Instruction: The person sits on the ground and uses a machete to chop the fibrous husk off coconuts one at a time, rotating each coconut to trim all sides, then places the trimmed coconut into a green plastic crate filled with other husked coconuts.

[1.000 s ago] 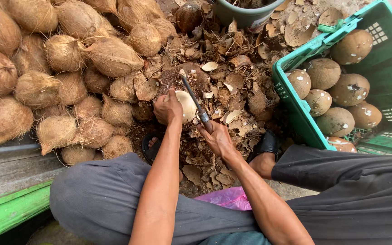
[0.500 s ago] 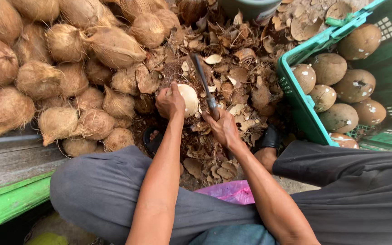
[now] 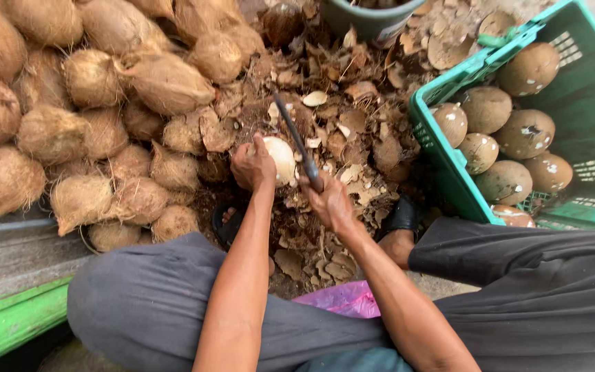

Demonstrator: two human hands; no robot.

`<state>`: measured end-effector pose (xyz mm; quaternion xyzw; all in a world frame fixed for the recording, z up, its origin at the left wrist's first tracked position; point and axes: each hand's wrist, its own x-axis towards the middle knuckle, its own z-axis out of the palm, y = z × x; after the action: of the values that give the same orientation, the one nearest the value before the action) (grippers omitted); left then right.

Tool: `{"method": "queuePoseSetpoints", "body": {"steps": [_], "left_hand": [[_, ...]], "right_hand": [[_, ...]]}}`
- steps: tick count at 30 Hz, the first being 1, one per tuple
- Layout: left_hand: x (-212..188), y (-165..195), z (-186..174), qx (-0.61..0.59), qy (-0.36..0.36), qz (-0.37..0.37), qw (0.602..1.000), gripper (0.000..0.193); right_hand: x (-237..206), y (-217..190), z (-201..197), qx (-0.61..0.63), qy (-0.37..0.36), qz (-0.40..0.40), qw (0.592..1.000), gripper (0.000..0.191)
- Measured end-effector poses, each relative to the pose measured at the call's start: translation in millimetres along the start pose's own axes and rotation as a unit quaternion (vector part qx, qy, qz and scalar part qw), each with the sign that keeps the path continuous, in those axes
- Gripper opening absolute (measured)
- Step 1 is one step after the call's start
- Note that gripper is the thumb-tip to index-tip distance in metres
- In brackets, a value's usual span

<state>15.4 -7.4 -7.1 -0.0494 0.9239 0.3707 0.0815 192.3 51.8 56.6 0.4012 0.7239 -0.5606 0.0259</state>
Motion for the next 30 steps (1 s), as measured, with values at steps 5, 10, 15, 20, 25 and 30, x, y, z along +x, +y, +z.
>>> {"method": "queuePoseSetpoints", "body": {"steps": [5, 10, 15, 20, 25, 30], "left_hand": [[2.0, 0.4, -1.3, -0.011, -0.034, -0.046, 0.998, 0.040], [-1.0, 3.8, -6.7, -0.011, -0.053, -0.052, 0.997, 0.037], [-2.3, 4.8, -5.3, -0.003, -0.046, -0.058, 0.997, 0.037], [2.5, -1.7, 0.6, -0.034, -0.069, -0.052, 0.996, 0.045], [4.6, -13.6, 2.3, -0.024, -0.006, 0.031, 0.999, 0.046], [14.0, -31.1, -9.8, -0.096, -0.070, 0.029, 0.993, 0.050]], "right_hand": [[6.4, 11.1, 3.0, -0.018, -0.056, 0.061, 0.996, 0.029], [-5.5, 5.3, -0.1, -0.017, -0.038, 0.034, 0.999, 0.040], [-2.3, 9.3, 5.2, -0.018, 0.031, -0.040, 0.999, 0.041], [22.7, 30.0, 7.7, -0.076, -0.074, 0.113, 0.988, 0.022], [16.5, 24.1, -1.1, -0.038, -0.034, 0.048, 0.998, 0.044], [9.5, -4.3, -25.0, 0.006, -0.041, 0.088, 0.995, 0.037]]}}
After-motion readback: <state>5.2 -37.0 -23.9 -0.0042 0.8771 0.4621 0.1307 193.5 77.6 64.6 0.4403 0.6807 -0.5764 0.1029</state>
